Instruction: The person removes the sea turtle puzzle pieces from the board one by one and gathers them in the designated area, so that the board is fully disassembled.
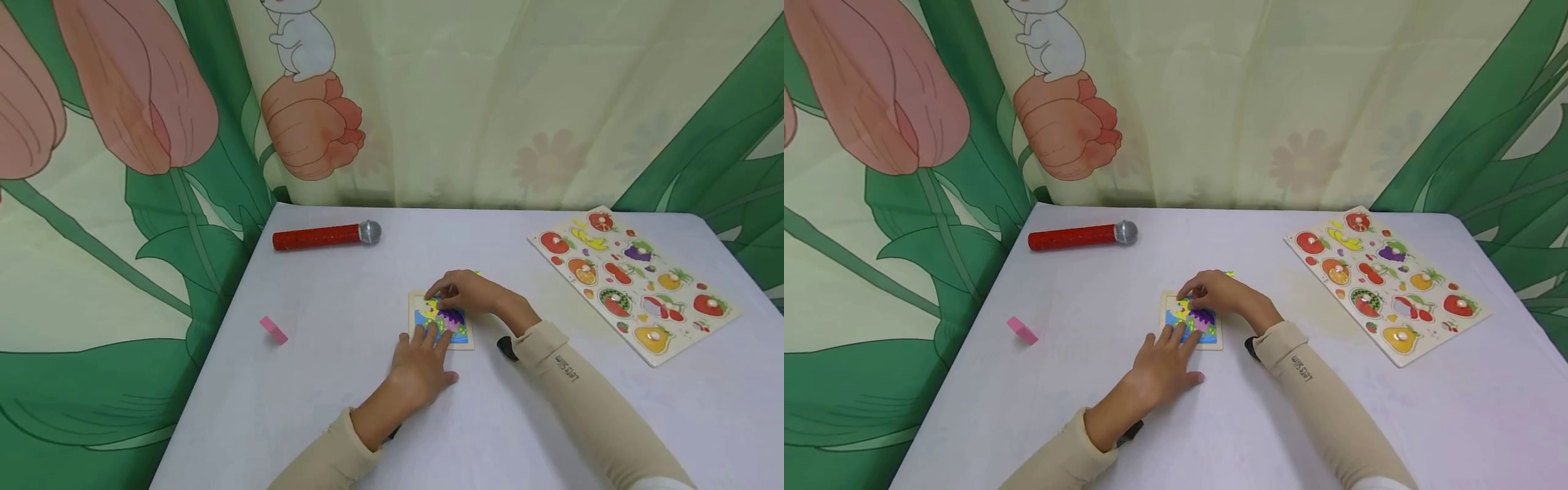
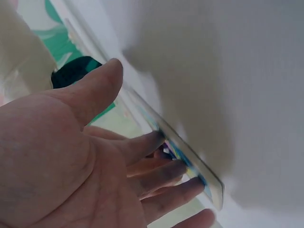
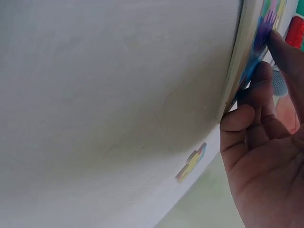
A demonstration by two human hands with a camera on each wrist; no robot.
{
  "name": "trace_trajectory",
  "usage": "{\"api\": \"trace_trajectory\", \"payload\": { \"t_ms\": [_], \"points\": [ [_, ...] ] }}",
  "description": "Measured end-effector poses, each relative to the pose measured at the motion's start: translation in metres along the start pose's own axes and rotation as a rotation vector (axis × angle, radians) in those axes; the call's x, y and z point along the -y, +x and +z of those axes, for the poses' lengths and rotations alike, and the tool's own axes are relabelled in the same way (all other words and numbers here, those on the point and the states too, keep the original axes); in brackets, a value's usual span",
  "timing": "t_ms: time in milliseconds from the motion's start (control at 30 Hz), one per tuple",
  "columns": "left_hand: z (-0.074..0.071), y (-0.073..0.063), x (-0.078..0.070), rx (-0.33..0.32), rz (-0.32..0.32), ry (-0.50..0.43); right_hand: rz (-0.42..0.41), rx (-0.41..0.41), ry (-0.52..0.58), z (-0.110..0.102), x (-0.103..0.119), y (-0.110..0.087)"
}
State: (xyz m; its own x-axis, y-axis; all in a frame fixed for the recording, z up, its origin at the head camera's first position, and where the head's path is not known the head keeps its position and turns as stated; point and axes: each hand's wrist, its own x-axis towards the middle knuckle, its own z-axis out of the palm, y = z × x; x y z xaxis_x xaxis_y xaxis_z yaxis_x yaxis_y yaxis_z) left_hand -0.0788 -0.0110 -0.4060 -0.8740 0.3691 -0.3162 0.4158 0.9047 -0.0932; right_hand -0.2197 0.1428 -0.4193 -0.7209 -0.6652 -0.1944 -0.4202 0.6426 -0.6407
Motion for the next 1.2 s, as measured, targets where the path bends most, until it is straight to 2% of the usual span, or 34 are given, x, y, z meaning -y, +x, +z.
{"api": "trace_trajectory", "payload": {
  "t_ms": [100,267,567,867,1067,1200],
  "points": [
    [0.005,0.002,-0.004,-0.023,0.009,0.044,-0.019,-0.005,0.002,0.001,-0.001,-0.001],
    [0.009,0.006,-0.010,-0.042,0.027,0.057,-0.034,-0.012,-0.005,0.001,-0.002,-0.001],
    [0.005,0.007,-0.014,-0.011,0.030,0.020,-0.055,-0.022,-0.025,0.002,-0.001,0.000],
    [0.016,0.016,-0.015,-0.021,0.038,0.027,-0.094,-0.033,0.001,0.001,0.000,-0.002],
    [0.009,0.014,-0.012,-0.016,0.048,-0.005,-0.065,-0.036,0.018,-0.004,0.005,-0.004],
    [0.003,0.010,-0.010,0.012,0.047,-0.036,-0.042,-0.041,0.059,-0.007,0.003,-0.006]
  ]
}}
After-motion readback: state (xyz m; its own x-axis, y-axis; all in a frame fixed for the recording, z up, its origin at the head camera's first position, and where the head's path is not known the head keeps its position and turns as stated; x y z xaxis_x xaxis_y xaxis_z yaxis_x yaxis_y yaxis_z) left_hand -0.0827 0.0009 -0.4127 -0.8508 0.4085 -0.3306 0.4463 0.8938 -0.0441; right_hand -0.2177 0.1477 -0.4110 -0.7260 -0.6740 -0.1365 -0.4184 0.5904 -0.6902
